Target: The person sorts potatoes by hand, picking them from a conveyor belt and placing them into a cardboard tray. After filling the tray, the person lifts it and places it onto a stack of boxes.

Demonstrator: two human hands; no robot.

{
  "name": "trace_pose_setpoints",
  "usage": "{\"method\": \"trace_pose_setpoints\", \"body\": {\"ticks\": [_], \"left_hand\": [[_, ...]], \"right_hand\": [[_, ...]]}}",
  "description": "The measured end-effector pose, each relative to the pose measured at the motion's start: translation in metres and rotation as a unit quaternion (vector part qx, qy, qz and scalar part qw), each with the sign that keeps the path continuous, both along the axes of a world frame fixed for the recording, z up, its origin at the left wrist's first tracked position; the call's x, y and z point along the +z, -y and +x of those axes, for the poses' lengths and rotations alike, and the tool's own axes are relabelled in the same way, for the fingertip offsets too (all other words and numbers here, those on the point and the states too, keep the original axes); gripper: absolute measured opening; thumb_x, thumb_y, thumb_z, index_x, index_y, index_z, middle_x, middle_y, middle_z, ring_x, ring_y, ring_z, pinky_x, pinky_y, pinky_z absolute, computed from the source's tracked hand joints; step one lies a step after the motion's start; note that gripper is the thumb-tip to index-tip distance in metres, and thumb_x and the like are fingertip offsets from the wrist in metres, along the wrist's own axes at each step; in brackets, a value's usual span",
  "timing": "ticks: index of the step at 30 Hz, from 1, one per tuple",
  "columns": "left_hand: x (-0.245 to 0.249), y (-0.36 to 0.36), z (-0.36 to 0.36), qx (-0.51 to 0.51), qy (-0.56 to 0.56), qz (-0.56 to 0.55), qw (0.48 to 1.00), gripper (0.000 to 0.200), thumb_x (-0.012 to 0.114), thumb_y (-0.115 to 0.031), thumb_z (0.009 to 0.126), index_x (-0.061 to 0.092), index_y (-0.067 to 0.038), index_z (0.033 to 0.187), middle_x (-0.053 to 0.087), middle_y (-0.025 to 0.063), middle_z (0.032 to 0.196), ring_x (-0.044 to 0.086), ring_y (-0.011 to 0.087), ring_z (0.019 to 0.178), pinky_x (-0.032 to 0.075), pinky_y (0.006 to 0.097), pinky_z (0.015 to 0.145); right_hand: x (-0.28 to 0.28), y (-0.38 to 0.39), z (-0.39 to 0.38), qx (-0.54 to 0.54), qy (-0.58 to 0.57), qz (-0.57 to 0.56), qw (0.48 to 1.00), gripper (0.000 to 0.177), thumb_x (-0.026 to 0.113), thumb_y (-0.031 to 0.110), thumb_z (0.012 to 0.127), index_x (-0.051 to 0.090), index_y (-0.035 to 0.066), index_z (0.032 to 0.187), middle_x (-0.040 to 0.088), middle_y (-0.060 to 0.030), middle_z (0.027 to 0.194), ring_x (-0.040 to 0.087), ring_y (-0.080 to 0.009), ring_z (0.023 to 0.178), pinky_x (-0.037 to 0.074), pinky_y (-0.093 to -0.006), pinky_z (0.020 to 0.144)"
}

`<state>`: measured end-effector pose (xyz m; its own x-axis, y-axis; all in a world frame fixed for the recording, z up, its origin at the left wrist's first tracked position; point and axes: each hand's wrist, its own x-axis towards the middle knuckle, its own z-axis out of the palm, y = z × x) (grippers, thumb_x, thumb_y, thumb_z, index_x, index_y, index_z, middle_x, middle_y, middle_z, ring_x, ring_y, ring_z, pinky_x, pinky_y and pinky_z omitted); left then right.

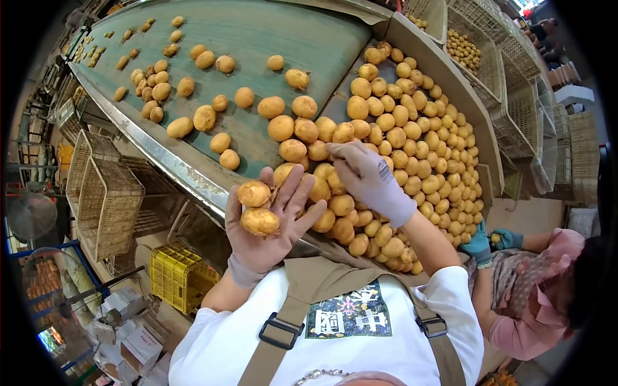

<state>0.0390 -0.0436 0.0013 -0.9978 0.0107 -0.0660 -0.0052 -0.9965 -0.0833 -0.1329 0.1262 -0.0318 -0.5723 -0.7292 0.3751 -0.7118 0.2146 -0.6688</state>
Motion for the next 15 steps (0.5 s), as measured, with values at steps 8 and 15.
{"method": "trace_pose_setpoints", "body": {"ticks": [8, 15], "left_hand": [[0.005, -0.001, 0.000, -0.007, 0.033, 0.049, 0.998, 0.053, 0.052, -0.047, 0.100, 0.062, -0.011, 0.137, 0.036, 0.0187, 0.161, 0.026, 0.0336, 0.153, 0.011, 0.0559, 0.127], [0.001, -0.010, -0.009, -0.044, 0.031, 0.003, 0.999, 0.051, 0.056, -0.045, 0.099, 0.062, -0.011, 0.136, 0.038, 0.0201, 0.160, 0.027, 0.0338, 0.153, 0.013, 0.0548, 0.127]], "right_hand": [[0.013, -0.027, 0.017, -0.046, 0.029, 0.204, 0.978, 0.032, 0.068, 0.020, 0.086, 0.066, 0.010, 0.116, 0.061, -0.0151, 0.114, 0.067, -0.0331, 0.095, 0.056, -0.0425, 0.080], [0.038, -0.029, 0.010, 0.012, 0.124, -0.062, 0.990, 0.030, 0.070, 0.000, 0.085, 0.068, 0.004, 0.115, 0.062, -0.0092, 0.113, 0.065, -0.0152, 0.086, 0.053, -0.0251, 0.073]]}}
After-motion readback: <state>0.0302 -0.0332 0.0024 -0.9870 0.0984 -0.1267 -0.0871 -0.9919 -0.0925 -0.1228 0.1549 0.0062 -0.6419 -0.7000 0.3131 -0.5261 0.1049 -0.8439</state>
